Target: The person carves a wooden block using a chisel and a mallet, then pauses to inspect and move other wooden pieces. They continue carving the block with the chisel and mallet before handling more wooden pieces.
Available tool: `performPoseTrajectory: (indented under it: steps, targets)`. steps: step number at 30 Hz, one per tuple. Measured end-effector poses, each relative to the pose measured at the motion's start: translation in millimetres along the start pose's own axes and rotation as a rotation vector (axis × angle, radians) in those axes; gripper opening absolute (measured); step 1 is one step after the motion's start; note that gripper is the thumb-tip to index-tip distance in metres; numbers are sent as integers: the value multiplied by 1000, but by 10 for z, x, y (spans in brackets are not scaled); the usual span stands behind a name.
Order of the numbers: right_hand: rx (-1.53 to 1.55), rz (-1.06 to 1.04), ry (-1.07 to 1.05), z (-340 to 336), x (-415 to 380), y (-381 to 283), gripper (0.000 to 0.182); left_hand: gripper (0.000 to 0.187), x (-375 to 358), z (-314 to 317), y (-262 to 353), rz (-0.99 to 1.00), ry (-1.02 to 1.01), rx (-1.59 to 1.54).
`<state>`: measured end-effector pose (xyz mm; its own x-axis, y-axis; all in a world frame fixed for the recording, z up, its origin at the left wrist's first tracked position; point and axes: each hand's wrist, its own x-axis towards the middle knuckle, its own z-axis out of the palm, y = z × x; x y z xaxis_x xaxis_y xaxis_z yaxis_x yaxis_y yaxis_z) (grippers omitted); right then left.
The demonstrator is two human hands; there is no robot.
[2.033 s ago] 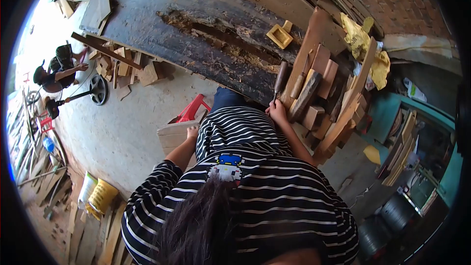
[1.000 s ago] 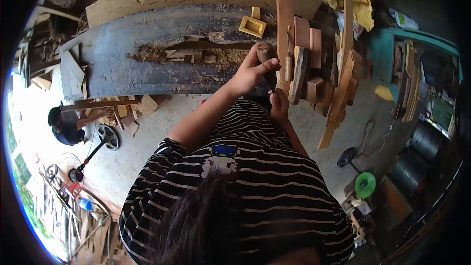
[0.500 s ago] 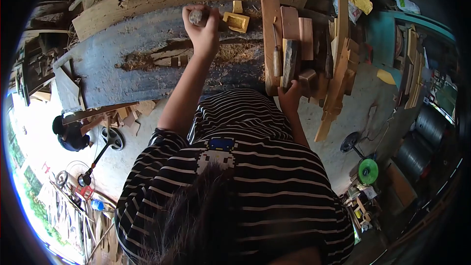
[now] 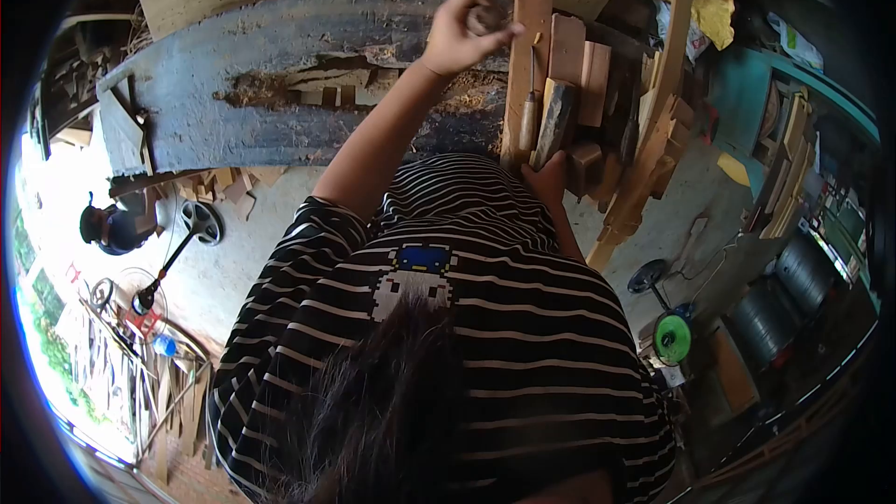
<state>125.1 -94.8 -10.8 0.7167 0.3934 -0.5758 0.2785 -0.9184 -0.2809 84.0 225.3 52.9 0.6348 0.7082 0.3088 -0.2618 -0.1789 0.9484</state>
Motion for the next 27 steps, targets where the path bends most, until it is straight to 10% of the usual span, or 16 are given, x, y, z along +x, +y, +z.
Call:
performPoseTrajectory:
  steps: [27]
  targets:
    - [135,-81,35,133,52,207,63,33,-430,603,-88,437,-369,283]
